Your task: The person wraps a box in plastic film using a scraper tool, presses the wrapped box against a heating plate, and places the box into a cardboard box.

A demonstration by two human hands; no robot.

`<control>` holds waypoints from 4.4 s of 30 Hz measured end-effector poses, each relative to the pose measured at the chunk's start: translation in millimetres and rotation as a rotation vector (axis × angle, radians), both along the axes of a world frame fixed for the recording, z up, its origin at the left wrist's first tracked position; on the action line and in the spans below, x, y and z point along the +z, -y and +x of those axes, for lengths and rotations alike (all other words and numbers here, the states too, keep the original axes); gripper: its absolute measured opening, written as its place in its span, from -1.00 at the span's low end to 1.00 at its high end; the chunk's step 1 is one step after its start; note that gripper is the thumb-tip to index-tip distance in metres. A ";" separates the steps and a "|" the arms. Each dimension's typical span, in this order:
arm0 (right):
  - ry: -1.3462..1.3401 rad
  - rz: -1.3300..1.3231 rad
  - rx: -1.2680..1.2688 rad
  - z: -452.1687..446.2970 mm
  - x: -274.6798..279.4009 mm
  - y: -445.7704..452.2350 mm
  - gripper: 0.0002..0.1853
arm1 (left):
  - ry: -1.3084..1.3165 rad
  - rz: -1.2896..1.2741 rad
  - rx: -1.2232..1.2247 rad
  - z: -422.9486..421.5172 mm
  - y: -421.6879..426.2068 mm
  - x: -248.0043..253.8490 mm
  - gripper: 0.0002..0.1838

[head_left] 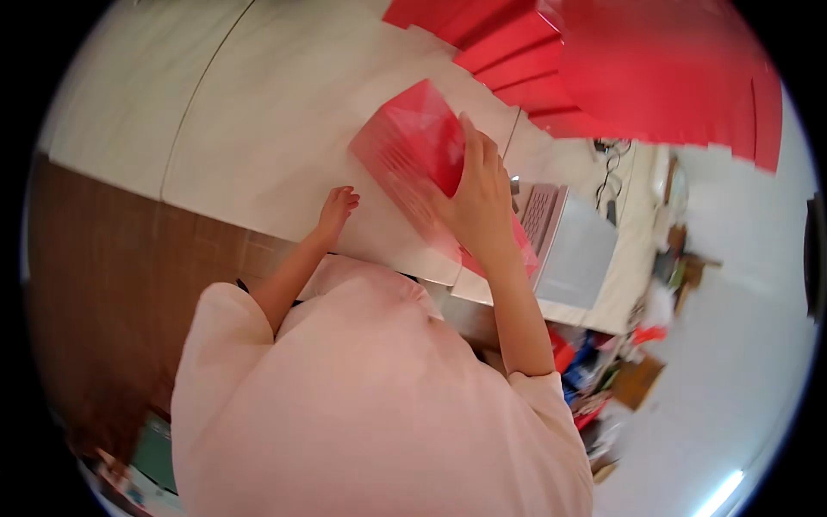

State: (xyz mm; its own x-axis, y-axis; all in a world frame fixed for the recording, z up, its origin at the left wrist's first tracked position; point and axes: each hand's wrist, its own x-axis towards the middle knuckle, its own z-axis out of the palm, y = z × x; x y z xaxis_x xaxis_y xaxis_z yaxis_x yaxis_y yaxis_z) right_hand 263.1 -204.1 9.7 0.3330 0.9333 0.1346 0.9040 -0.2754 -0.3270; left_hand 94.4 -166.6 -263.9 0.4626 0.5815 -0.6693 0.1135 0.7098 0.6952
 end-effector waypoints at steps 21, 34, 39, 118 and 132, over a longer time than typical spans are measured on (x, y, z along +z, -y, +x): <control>-0.924 0.748 -0.589 122.6 98.8 372.2 -0.39 | 0.431 -0.042 -0.207 107.7 178.2 217.9 -0.18; -1.048 0.987 -1.083 117.4 63.9 584.5 -0.43 | 0.335 0.059 -0.704 187.8 325.2 203.9 -0.18; -0.914 1.085 -0.936 146.1 43.7 587.2 -0.32 | 0.463 0.490 -0.640 204.4 309.1 212.4 -0.20; -0.632 0.995 -0.221 482.2 12.3 506.0 -0.37 | 0.486 0.972 0.121 441.3 295.1 281.4 -0.04; -0.580 0.962 -0.293 516.6 45.4 531.2 -0.37 | 0.482 0.871 0.221 470.9 343.6 284.9 -0.13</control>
